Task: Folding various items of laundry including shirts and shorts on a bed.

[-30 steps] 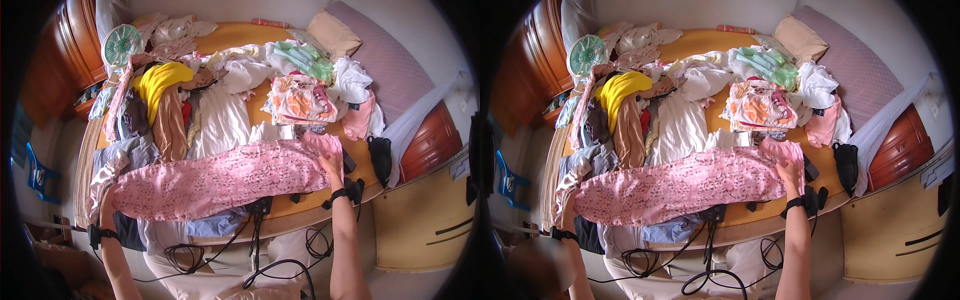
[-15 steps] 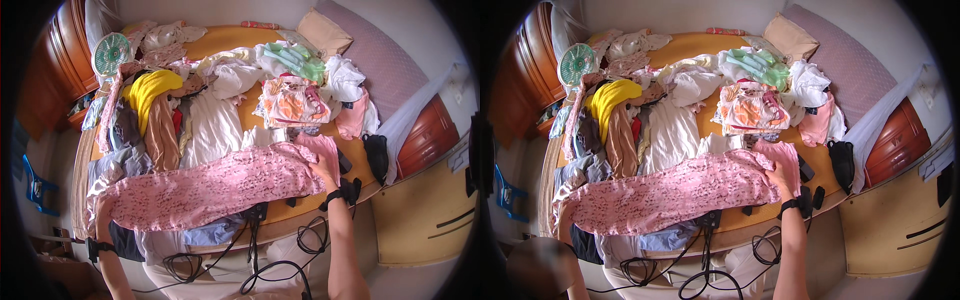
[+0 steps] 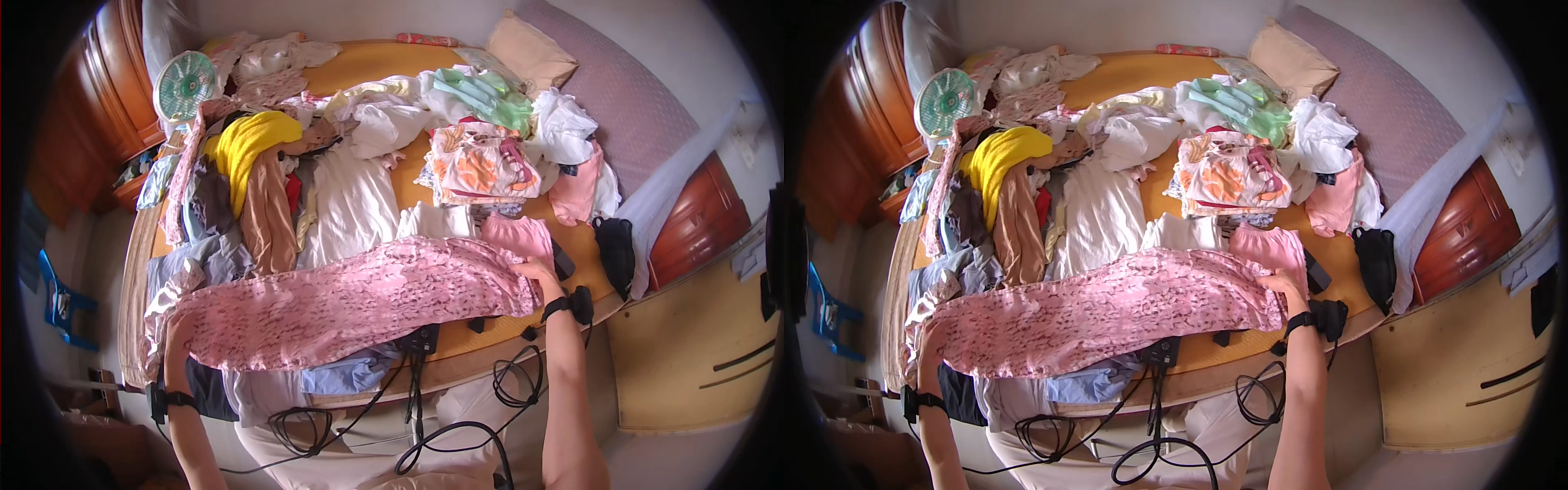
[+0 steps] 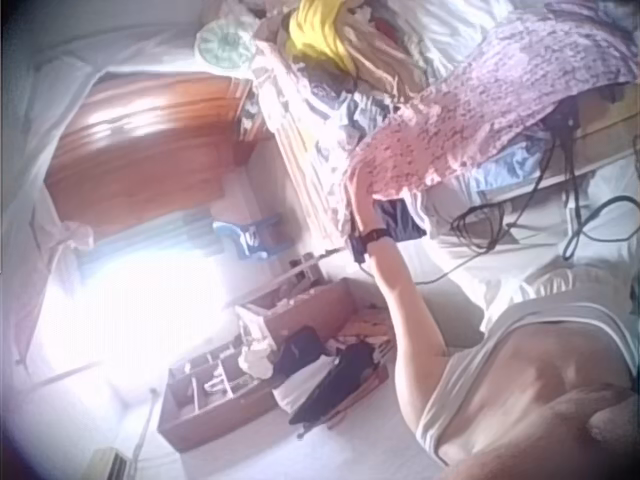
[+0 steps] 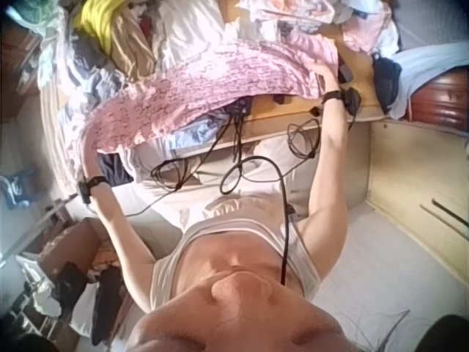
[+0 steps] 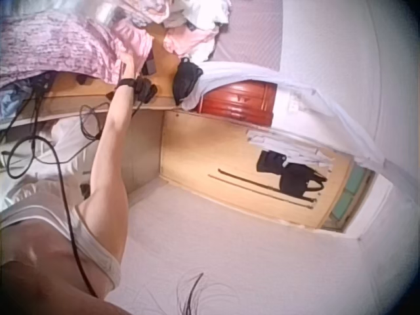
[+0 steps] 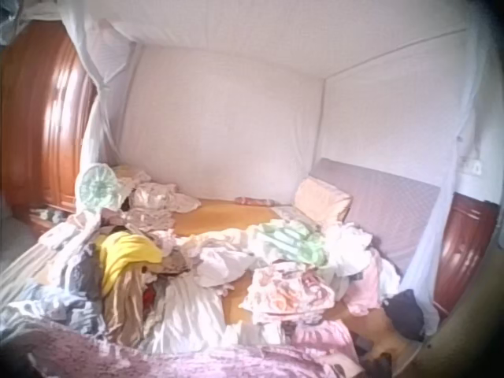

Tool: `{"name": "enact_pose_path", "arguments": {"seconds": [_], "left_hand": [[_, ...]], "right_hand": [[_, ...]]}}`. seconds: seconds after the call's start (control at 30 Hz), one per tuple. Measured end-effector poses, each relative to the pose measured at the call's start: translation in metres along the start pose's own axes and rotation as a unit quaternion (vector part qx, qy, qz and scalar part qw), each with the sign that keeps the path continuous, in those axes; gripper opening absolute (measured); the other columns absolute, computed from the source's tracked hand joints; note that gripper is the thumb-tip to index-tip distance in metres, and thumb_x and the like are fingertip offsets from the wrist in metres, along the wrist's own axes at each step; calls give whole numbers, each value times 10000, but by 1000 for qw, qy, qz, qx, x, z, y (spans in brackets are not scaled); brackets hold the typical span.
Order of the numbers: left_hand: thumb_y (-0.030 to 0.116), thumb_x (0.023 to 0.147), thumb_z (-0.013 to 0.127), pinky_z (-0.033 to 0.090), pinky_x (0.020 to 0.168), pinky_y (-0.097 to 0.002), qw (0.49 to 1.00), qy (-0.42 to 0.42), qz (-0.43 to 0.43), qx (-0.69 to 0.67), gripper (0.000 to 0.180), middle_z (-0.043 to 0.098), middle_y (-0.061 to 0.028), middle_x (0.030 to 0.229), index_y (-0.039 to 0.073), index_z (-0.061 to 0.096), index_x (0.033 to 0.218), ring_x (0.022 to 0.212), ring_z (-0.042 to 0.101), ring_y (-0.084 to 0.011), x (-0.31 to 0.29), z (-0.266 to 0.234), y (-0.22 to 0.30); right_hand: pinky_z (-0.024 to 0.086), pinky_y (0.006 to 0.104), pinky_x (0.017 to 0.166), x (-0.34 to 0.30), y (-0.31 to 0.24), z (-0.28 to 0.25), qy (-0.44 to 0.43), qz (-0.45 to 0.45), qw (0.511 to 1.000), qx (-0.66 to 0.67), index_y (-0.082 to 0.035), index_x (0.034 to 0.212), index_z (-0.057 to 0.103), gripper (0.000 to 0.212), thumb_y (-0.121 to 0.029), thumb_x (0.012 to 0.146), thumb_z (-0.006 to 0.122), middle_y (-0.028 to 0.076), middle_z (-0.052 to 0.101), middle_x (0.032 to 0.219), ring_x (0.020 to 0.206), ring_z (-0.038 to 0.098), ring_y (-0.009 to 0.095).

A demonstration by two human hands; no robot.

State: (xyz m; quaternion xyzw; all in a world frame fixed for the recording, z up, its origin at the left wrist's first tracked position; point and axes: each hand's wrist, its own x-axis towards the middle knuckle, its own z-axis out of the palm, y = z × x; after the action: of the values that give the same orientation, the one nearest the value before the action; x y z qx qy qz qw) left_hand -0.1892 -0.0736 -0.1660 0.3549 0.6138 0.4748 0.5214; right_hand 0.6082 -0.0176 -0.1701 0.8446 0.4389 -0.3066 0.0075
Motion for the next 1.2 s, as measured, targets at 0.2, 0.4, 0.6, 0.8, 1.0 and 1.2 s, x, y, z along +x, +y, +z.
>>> {"name": "enact_pose_path", "arguments": {"seconds": [0.2,0.4,0.6,0.8,1.0,1.2], "left_hand": [[142,824,584,476,635,-221,999,-6,-31,14,217,635,-52,874,-31,626,947,722,601,-110,11,33,-5],[109,784,635,453,573,-224,986,111,95,82,157,620,-23,769,-16,633,879,643,564,-82,5,20,-11],[94,773,631,428,553,-212,987,119,92,57,151,610,-8,743,4,632,895,618,544,-73,7,20,-6],[92,772,621,404,529,-204,990,110,69,47,141,598,3,723,16,635,890,592,523,-66,6,49,5],[154,816,605,444,565,-258,954,126,158,222,190,622,-35,750,-13,612,905,632,553,-100,24,32,-17],[148,878,494,418,563,-438,791,199,346,464,314,564,-267,717,-33,453,1131,677,565,-421,11,32,-4]], "right_hand": [[455,360,836,23,53,11,23,-3,995,93,49,1124,516,709,-294,532,705,231,563,1108,1027,557,312],[464,368,821,37,41,35,91,-34,990,105,67,1035,558,561,-173,551,710,250,577,1071,1002,572,330],[465,319,602,16,28,35,23,-35,943,329,8,866,608,258,-35,614,644,90,618,772,674,603,214],[435,319,551,16,47,18,-4,-9,968,252,-6,743,620,215,-186,627,645,73,578,674,610,564,173],[429,318,777,-9,35,13,117,-78,952,273,55,1099,499,539,-264,677,604,133,561,1052,952,536,229],[382,289,873,-61,-10,-34,195,-282,890,301,1,1167,467,435,-244,830,594,106,562,1087,987,513,178]]}}
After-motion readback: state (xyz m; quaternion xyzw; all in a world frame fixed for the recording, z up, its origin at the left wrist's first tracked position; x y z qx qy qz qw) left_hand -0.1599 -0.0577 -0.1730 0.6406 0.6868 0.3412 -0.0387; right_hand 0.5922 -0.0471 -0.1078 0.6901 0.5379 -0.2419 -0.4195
